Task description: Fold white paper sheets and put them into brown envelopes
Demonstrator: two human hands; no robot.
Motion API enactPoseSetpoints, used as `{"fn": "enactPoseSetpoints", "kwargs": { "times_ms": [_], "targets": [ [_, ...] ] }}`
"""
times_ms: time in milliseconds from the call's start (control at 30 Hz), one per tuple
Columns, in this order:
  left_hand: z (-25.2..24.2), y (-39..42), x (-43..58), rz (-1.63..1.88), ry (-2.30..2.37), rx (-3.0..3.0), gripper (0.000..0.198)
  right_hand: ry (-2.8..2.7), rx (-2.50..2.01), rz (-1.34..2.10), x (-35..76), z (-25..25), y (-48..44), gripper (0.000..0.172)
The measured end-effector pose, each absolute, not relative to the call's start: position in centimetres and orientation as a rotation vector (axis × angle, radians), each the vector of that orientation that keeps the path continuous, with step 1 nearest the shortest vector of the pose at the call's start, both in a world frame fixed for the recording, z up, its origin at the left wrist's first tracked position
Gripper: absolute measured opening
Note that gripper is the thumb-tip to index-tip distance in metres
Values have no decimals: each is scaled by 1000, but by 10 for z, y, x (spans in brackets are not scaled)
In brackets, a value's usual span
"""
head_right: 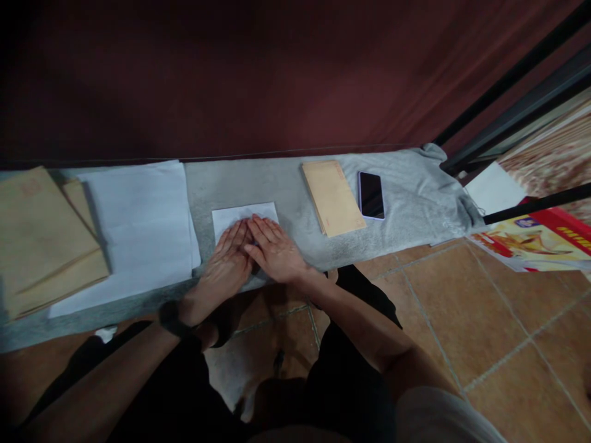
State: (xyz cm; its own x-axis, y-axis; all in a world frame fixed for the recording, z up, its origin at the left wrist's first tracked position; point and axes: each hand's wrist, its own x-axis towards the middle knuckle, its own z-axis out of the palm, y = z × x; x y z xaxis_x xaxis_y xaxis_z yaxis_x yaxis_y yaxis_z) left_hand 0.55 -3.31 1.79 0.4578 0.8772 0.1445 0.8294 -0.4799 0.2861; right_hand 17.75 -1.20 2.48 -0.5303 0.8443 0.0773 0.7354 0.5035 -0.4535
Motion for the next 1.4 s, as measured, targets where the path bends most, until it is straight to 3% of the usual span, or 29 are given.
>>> {"fn": "enactPoseSetpoints", "kwargs": {
  "times_ms": [433,1400],
  "targets": [
    [-7,-26,9,375,1602,2541,67,-2450,-1383,427,166,5,-15,65],
    [0,-19,-2,515,1738,2337,65,-2443,-1552,204,188,-3,-7,68]
  ]
}}
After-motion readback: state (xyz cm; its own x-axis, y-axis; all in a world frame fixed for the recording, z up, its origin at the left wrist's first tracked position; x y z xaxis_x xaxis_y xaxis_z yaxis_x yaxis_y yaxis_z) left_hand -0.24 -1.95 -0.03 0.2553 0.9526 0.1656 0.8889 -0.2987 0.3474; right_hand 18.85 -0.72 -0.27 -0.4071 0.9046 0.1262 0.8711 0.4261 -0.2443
